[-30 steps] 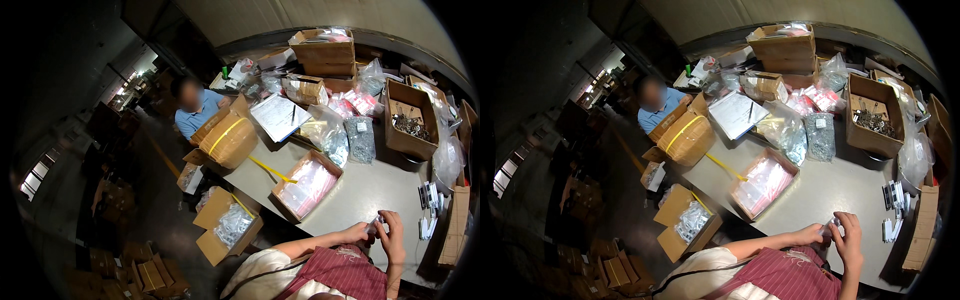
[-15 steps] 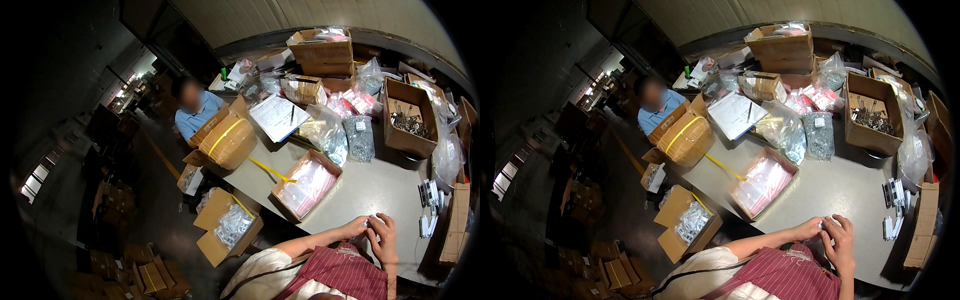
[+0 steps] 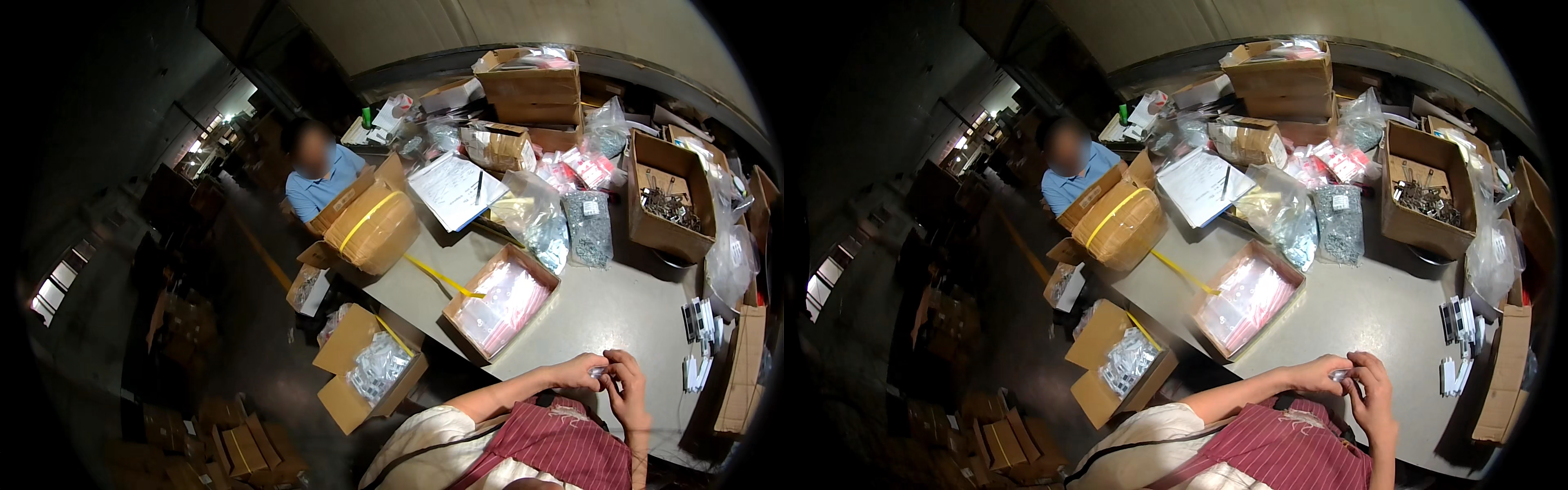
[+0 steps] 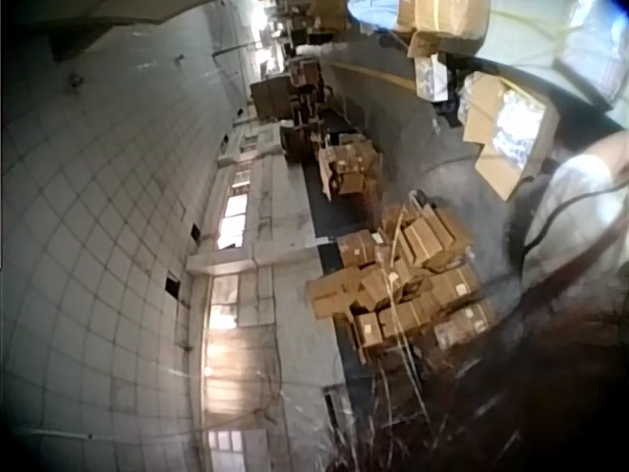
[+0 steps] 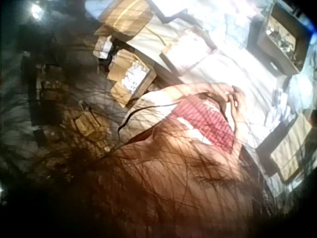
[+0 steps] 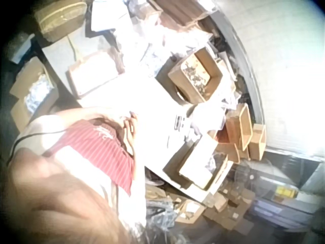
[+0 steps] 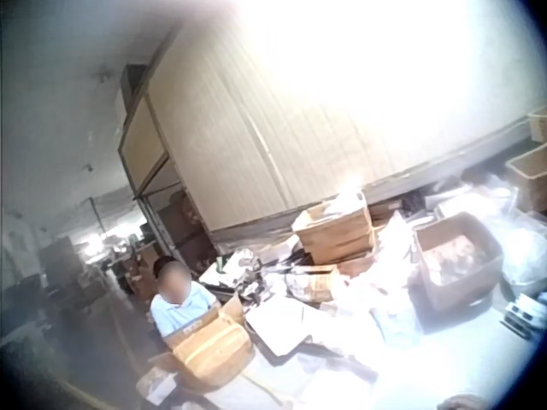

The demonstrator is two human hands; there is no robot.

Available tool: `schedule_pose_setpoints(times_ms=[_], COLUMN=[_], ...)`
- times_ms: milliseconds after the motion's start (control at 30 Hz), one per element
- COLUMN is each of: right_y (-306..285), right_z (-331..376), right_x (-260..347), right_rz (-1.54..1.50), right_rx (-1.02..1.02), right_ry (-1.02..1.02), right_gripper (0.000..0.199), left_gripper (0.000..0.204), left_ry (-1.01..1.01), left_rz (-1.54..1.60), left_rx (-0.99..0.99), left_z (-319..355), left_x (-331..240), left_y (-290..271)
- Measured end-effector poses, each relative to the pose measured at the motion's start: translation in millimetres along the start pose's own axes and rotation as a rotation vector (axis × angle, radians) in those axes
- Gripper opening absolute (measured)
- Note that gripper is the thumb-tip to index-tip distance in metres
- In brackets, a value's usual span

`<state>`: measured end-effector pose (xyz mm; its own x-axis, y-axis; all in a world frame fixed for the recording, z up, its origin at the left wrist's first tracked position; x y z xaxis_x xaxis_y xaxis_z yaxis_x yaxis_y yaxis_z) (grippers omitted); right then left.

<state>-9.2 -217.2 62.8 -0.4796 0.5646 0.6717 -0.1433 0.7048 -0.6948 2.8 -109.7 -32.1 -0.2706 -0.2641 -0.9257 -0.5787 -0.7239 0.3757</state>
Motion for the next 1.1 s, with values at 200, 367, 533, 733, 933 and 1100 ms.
schedule_pose_setpoints(times_ms=[200, 367, 533, 733, 933, 1100], right_y=[12.4, 9.8, 18.7, 26.4, 27.9, 28.8], right_z=[10.1, 15.4, 19.1, 12.8, 11.2, 11.0], right_x=[-40.3, -44.9, -49.7, -36.6, -31.0, -25.8], right_rz=[0.029, 0.061, 0.009, 0.078, 0.190, 0.255], right_rx=[-0.099, -0.206, -0.202, -0.186, -0.195, -0.184], right_ry=[0.092, 0.153, 0.166, 0.067, -0.003, -0.068], right_gripper=[0.010, 0.009, 0.009, 0.013, 0.008, 0.008], left_gripper=[0.027, 0.021, 0.014, 0.013, 0.012, 0.014], left_ry=[0.069, 0.198, 0.284, 0.386, 0.401, 0.411], left_rz=[-0.208, -0.197, -0.234, -0.528, -0.482, -0.455], left_rx=[-0.374, -0.475, -0.497, -0.452, -0.457, -0.413], left_z=[9.2, 15.2, 18.4, 19.7, 22.7, 22.1], left_x=[24.8, -7.6, -20.5, -32.5, -33.0, -33.0], left_y=[-33.7, -28.9, -26.5, -17.5, -18.3, -14.8])
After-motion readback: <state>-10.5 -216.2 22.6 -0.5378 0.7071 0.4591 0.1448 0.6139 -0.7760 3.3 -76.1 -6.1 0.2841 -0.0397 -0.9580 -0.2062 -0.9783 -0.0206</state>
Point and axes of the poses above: each hand's wrist, its own z-axis away from the middle knuckle, its own y-axis out of the palm, x = y × z, the point moved 7 cm from there along -z, towards the middle knuckle, and after that the axes turned 15 degrees about z, right-handed, at the moved point
